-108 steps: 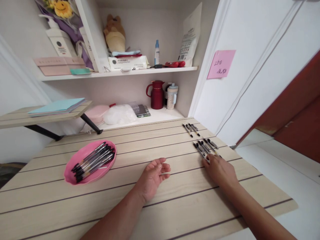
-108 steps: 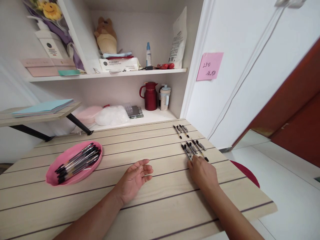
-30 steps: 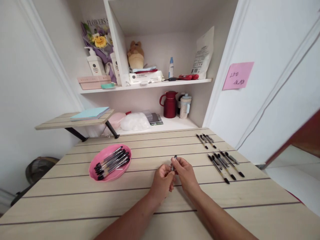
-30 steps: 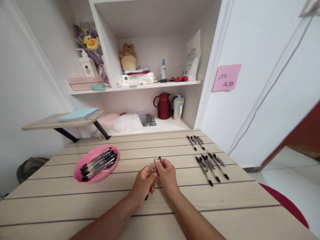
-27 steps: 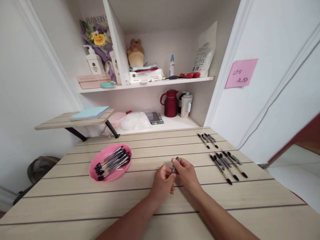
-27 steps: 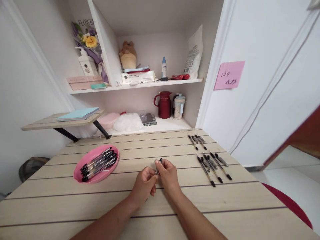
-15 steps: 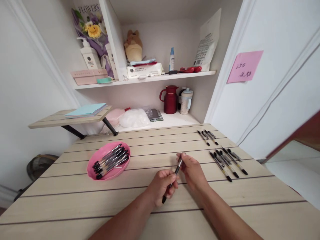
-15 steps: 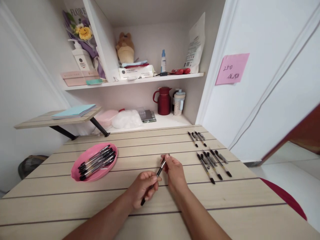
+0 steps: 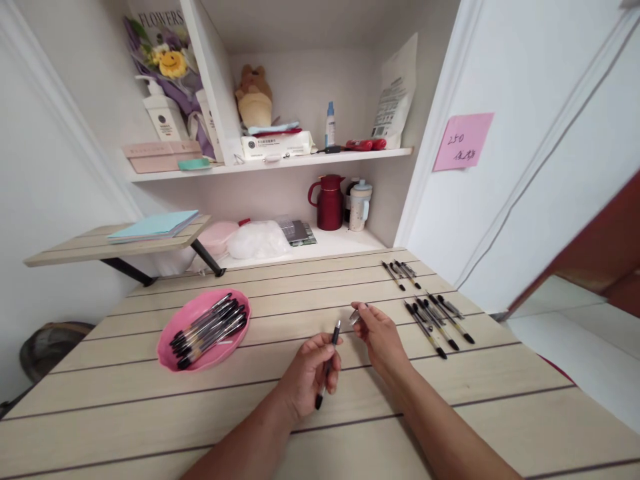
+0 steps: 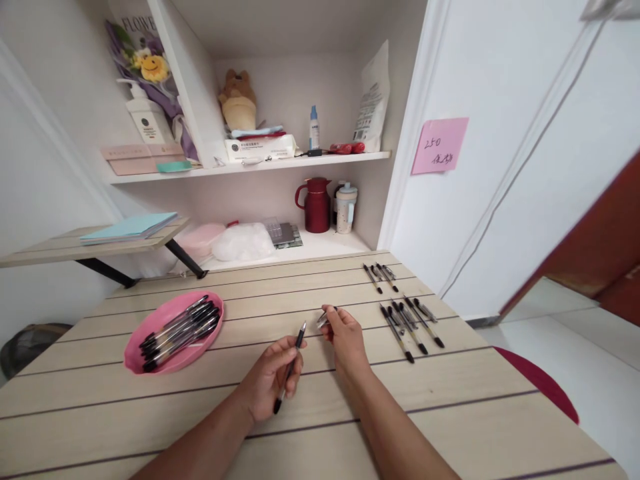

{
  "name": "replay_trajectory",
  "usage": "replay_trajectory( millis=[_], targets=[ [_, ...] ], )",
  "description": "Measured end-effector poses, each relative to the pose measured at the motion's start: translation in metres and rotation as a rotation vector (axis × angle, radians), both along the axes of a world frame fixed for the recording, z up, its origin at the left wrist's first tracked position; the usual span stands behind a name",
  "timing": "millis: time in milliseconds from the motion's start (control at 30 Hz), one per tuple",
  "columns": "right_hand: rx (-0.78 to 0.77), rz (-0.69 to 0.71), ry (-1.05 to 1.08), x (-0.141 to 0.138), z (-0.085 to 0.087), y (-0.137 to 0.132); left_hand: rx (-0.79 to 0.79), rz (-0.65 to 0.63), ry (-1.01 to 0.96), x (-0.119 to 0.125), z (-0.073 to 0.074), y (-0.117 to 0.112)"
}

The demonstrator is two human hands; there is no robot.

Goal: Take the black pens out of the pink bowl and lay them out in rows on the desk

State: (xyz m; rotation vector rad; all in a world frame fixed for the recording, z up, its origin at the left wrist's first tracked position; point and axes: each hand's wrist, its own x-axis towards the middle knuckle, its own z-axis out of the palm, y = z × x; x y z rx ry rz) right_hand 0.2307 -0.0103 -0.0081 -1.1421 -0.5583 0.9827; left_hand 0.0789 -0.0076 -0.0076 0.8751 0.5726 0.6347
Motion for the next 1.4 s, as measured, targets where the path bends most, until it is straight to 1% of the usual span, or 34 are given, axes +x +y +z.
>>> replay_trajectory(
  millis=[67, 133, 267, 333, 400, 500, 567, 667, 767, 867, 967, 1033, 1100, 1233, 1400],
  targets=[
    [-0.041, 0.022, -0.010, 0.003, 0.002, 0.004, -0.005, 0.034, 0.007, 0.000, 0.001, 0.001],
    [-0.082, 0.040, -0.056, 0.013, 0.006, 0.010, -0.009, 0.049, 0.011, 0.000, 0.001, 0.002],
    [-0.182, 0.063, -0.215, 0.045, 0.014, 0.026, -0.019, 0.050, 0.002, 0.000, 0.001, 0.003],
    [-0.222, 0.078, -0.290, 0.060, 0.015, 0.030, -0.020, 0.044, -0.003, 0.000, 0.000, 0.004],
    [-0.241, 0.107, -0.358, 0.068, 0.011, 0.031, -0.025, 0.035, -0.008, 0.000, -0.001, 0.004],
    [-0.238, 0.146, -0.443, 0.068, 0.001, 0.023, -0.036, 0.029, -0.022, 0.001, -0.002, 0.005],
    [-0.241, 0.185, -0.541, 0.063, -0.006, 0.014, -0.039, 0.030, -0.030, 0.001, -0.002, 0.005],
    [-0.238, 0.257, -0.757, 0.056, -0.010, -0.006, -0.037, 0.026, -0.025, 0.001, -0.002, 0.006],
    [-0.212, 0.292, -1.002, 0.053, -0.008, -0.029, -0.029, 0.012, -0.014, 0.001, -0.002, 0.006],
    [-0.252, 0.248, -1.253, 0.058, -0.007, -0.049, -0.027, 0.008, 0.001, 0.001, -0.001, 0.007],
    [-0.382, 0.095, -1.449, 0.071, -0.009, -0.060, -0.028, 0.001, 0.009, 0.001, 0.000, 0.006],
    [-0.458, 0.008, -1.528, 0.083, -0.011, -0.062, -0.021, -0.002, 0.012, 0.001, 0.001, 0.006],
    [-0.498, -0.038, -1.578, 0.094, -0.012, -0.058, -0.010, -0.005, 0.022, 0.001, 0.002, 0.005],
    [-0.508, -0.070, -1.684, 0.110, -0.012, -0.041, 0.008, -0.014, 0.049, 0.001, 0.003, 0.004],
    [-0.562, -0.037, -1.792, 0.113, -0.009, -0.022, 0.018, -0.020, 0.053, 0.001, 0.003, 0.004]
  ],
)
